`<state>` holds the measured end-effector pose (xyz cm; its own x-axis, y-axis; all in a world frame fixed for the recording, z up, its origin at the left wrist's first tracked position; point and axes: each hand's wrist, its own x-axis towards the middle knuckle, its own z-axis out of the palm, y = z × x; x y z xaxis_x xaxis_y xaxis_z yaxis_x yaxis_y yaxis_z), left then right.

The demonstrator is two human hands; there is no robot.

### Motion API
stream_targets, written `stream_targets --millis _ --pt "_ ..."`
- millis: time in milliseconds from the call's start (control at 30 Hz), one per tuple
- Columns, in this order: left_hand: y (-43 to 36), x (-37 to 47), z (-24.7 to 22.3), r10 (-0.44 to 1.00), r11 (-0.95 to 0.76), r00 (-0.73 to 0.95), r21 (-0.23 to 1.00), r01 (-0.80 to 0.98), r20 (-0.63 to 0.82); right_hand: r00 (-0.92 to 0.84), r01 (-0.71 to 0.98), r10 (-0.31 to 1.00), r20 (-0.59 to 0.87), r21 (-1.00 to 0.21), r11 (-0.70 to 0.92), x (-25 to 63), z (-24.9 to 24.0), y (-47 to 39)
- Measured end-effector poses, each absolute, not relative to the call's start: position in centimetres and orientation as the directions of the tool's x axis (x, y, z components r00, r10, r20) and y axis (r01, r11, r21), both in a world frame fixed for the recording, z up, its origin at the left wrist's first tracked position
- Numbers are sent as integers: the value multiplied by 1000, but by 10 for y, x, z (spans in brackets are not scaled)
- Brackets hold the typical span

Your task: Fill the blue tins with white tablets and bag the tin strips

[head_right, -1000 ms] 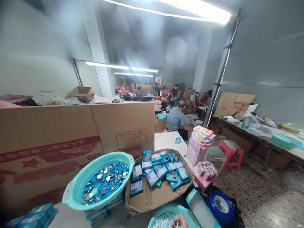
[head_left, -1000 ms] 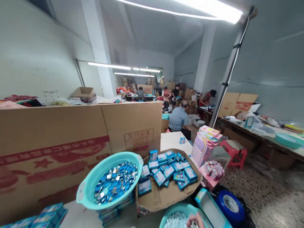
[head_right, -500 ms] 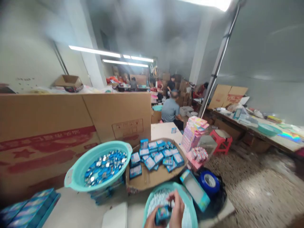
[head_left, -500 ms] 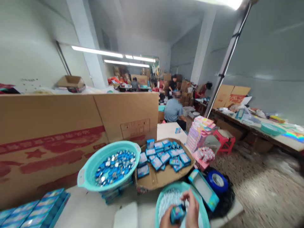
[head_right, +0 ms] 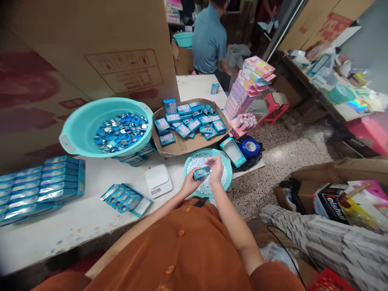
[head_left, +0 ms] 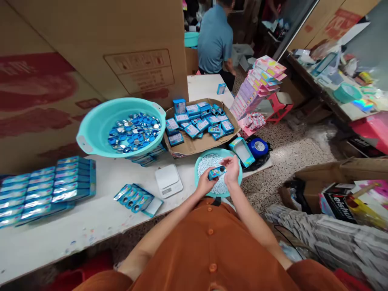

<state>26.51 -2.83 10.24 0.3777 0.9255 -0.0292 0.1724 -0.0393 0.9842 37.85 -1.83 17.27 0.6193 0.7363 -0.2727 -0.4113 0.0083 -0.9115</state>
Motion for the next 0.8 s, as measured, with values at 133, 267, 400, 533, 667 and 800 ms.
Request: stream_targets --millis 133,267,400,533,667,800 --pt "-27 264 106 931 -64 366 984 169 -2 593 -413 759 -267 -911 2 379 179 -21" --pt "-25 265 111 930 -37 368 996 83 4 589 -460 755 -289 -887 19 380 192 -23" --pt "-24 273 105 940 59 337 998 -16 -50 595 -456 755 -276 -889 34 380 194 -20" --pt "-25 277 89 933 131 333 990 48 -139 558 -475 762 -329 -879 -32 390 164 -19" --pt "-25 269 82 953 140 260 988 73 -154 504 -347 766 -398 -906 -243 421 101 -27" --pt "-20 249 85 969 21 240 982 190 -67 387 262 859 -336 -853 -452 452 33 -31"
